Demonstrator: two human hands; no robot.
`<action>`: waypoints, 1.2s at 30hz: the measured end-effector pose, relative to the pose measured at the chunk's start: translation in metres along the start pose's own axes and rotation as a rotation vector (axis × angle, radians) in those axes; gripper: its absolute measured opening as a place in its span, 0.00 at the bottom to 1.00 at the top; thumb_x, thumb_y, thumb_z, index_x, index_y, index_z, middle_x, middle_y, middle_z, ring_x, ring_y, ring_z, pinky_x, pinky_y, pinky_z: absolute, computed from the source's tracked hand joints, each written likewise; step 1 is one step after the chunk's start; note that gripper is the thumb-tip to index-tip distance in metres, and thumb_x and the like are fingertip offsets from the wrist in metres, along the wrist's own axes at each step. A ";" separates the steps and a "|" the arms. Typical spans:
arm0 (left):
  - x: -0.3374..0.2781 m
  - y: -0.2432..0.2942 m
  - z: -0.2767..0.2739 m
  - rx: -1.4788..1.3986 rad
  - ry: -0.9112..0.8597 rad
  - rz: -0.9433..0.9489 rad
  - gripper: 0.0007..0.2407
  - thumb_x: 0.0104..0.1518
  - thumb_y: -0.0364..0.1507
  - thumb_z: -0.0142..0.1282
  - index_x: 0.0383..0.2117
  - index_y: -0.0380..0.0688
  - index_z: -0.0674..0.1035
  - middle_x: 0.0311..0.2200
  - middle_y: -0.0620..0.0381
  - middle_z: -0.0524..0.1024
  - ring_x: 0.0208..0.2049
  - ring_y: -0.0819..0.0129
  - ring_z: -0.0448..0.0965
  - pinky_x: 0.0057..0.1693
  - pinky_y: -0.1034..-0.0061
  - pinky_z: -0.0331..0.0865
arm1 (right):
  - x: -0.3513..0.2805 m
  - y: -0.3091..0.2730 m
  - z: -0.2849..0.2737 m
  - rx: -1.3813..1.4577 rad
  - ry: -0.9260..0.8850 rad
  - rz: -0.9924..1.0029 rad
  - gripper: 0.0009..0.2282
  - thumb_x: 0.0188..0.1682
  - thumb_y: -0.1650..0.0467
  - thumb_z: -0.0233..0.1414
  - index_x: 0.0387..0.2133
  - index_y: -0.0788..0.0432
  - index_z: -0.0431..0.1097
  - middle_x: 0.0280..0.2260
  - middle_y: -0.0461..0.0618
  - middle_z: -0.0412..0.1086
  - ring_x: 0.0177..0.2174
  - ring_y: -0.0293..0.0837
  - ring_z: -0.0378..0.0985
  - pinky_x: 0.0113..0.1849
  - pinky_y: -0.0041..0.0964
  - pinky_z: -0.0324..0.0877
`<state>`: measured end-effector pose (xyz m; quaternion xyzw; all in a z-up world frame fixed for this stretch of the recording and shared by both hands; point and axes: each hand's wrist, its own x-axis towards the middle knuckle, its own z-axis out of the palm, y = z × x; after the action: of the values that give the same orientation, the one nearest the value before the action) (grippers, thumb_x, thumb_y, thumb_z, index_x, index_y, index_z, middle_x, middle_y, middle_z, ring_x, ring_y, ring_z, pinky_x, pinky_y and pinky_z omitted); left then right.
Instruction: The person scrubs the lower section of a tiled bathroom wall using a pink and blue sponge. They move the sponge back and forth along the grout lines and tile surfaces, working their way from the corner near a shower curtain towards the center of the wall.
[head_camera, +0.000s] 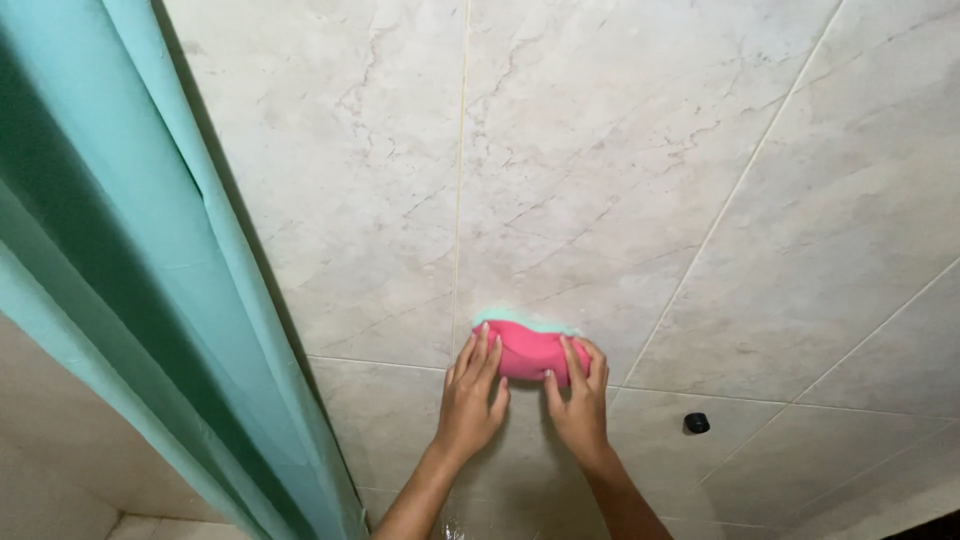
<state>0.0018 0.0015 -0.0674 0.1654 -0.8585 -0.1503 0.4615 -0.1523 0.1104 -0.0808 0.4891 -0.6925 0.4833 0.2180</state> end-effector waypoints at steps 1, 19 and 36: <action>-0.008 -0.004 0.007 -0.002 -0.001 0.004 0.29 0.55 0.24 0.58 0.66 0.38 0.64 0.70 0.41 0.57 0.70 0.43 0.57 0.66 0.53 0.58 | -0.009 0.007 0.004 -0.002 0.003 0.001 0.25 0.47 0.73 0.57 0.60 0.59 0.64 0.58 0.64 0.57 0.58 0.62 0.61 0.57 0.52 0.61; 0.007 0.028 0.009 -0.194 -0.229 -0.058 0.31 0.57 0.25 0.58 0.69 0.39 0.60 0.72 0.39 0.50 0.72 0.44 0.49 0.70 0.51 0.48 | 0.021 0.012 -0.059 -0.028 -0.072 0.033 0.34 0.38 0.71 0.67 0.61 0.55 0.62 0.57 0.61 0.56 0.57 0.59 0.62 0.56 0.50 0.65; -0.053 0.043 0.113 -0.118 -0.165 -0.180 0.30 0.56 0.22 0.57 0.68 0.41 0.63 0.72 0.42 0.53 0.73 0.48 0.52 0.68 0.55 0.51 | -0.048 0.088 -0.070 -0.123 -0.184 0.168 0.29 0.40 0.68 0.64 0.58 0.51 0.65 0.56 0.55 0.59 0.56 0.57 0.64 0.52 0.49 0.68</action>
<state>-0.0719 0.0748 -0.1490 0.2016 -0.8649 -0.2546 0.3827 -0.2223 0.1993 -0.1273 0.4572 -0.7765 0.4098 0.1419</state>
